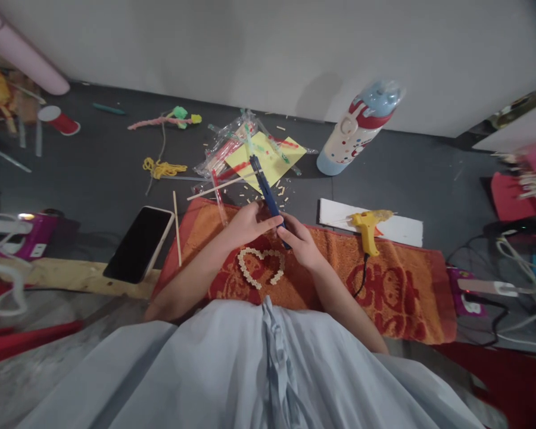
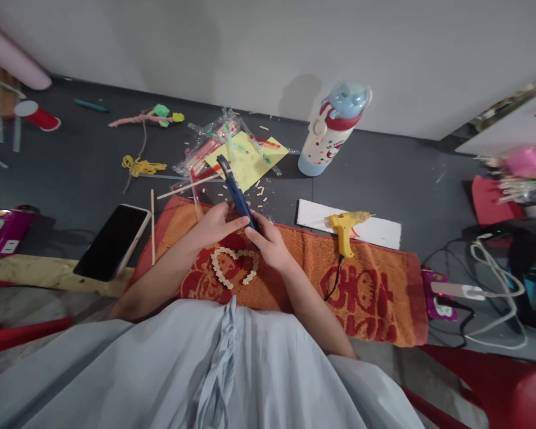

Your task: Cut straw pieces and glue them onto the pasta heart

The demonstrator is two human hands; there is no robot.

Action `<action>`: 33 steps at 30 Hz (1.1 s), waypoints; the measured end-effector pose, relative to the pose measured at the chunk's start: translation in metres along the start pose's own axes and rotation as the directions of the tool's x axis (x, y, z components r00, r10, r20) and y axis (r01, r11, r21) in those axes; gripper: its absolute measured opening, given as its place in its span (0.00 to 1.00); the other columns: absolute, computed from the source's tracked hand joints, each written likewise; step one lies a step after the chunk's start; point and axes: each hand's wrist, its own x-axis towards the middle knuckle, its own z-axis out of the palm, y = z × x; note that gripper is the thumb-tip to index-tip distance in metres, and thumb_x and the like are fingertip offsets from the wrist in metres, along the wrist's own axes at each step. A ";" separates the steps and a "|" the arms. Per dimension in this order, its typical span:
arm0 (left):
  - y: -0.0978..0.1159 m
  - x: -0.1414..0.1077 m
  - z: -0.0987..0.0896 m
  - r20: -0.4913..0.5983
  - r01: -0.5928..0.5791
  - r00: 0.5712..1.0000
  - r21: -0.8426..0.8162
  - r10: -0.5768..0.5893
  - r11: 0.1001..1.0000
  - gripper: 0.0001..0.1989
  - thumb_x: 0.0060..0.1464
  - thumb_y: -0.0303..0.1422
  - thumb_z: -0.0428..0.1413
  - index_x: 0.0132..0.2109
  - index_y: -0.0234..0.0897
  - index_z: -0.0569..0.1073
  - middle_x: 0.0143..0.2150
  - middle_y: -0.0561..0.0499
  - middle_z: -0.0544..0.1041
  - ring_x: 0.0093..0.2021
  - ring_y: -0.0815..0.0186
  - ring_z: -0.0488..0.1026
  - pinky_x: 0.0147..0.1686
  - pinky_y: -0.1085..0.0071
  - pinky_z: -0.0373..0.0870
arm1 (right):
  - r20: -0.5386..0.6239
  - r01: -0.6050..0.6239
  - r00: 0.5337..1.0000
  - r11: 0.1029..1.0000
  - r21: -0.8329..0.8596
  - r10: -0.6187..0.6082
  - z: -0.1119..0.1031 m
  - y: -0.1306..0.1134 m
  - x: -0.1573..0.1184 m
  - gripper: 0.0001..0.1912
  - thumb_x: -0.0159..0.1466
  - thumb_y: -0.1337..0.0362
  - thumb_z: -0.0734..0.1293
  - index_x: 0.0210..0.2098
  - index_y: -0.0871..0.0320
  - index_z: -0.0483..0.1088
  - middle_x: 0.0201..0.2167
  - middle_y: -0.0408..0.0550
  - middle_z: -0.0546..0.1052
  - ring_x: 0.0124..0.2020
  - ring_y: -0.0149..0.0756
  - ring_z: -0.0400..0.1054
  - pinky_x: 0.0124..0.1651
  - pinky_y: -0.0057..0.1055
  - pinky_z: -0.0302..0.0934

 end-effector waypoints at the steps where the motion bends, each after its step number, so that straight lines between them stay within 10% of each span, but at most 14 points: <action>1: -0.003 0.002 0.001 0.001 -0.001 1.000 -0.038 0.001 0.999 0.23 0.50 0.49 0.59 0.43 0.34 0.71 0.42 0.44 0.79 0.41 0.61 0.77 0.38 0.68 0.73 | -0.003 0.009 1.000 1.000 0.008 -0.009 0.002 0.001 0.001 0.31 0.59 0.42 0.64 0.53 0.58 0.66 0.48 0.53 0.74 0.49 0.46 0.67 0.55 0.44 0.60; 22: -0.009 0.005 0.008 -0.064 0.011 0.998 -0.090 -0.017 0.996 0.22 0.47 0.50 0.62 0.35 0.33 0.72 0.31 0.48 0.75 0.32 0.66 0.72 0.32 0.71 0.69 | -0.083 0.005 0.997 1.000 0.013 -0.004 0.003 0.009 0.004 0.27 0.56 0.45 0.68 0.47 0.58 0.70 0.43 0.50 0.77 0.45 0.41 0.68 0.53 0.40 0.60; 33: -0.010 0.007 0.001 -0.121 -0.031 0.992 0.126 0.046 0.992 0.26 0.54 0.56 0.52 0.36 0.34 0.72 0.31 0.48 0.77 0.32 0.66 0.74 0.31 0.71 0.69 | -0.032 -0.065 0.997 0.998 -0.009 0.065 -0.009 -0.003 0.001 0.22 0.57 0.46 0.67 0.38 0.58 0.67 0.26 0.40 0.66 0.26 0.29 0.57 0.29 0.29 0.52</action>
